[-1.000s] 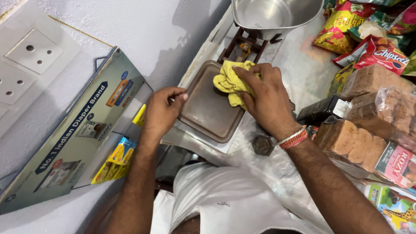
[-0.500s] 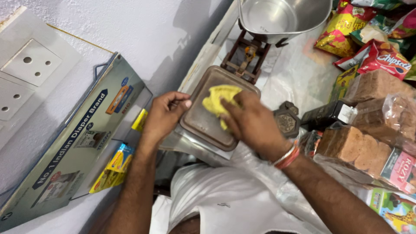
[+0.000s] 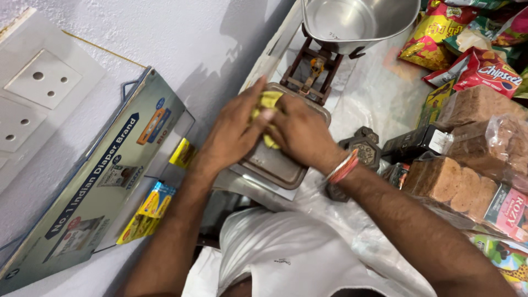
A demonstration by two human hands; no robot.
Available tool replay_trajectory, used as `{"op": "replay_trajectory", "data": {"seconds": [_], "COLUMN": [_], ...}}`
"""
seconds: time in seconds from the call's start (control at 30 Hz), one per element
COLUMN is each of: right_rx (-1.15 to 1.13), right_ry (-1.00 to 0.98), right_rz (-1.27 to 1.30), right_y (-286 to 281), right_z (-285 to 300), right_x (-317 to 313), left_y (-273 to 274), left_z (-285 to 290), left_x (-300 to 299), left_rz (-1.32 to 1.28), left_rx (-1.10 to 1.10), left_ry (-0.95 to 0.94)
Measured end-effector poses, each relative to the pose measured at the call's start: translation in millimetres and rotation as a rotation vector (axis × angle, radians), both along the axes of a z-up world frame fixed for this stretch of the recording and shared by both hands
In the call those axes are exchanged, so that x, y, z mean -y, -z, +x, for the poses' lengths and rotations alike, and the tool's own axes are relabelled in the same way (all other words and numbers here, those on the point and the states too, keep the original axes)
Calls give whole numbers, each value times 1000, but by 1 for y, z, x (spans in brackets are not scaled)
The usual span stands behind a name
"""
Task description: The person wipes a plastic jar with a yellow cloth, then wipes the lid and base of a mechanical scale, and finally wipes the inside and outside of a metal bowl. The person handles the jar, scale, and bowl one at a time.
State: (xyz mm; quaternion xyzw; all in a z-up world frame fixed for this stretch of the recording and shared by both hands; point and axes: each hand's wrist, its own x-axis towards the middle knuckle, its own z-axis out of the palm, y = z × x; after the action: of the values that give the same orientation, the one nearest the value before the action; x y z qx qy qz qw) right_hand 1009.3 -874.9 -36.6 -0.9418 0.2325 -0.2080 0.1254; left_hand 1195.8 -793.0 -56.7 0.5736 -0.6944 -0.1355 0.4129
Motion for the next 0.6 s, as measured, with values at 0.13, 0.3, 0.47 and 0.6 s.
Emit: {"op": "replay_trajectory", "data": {"seconds": [0.13, 0.3, 0.47, 0.6], "right_rx": [-6, -28, -66, -15], "right_ry": [58, 75, -14, -154], "right_rz": [-36, -65, 43, 60], "right_y": [-5, -7, -6, 1], "right_z": [-11, -39, -49, -24], "right_x": [17, 8, -24, -51], "left_y": [-5, 2, 16, 20], "left_z": [-7, 0, 5, 10], "left_x": [13, 16, 22, 23], "left_rz": [49, 87, 176, 184], "left_rx": [81, -26, -254, -324], "left_ry": [118, 166, 218, 240]}}
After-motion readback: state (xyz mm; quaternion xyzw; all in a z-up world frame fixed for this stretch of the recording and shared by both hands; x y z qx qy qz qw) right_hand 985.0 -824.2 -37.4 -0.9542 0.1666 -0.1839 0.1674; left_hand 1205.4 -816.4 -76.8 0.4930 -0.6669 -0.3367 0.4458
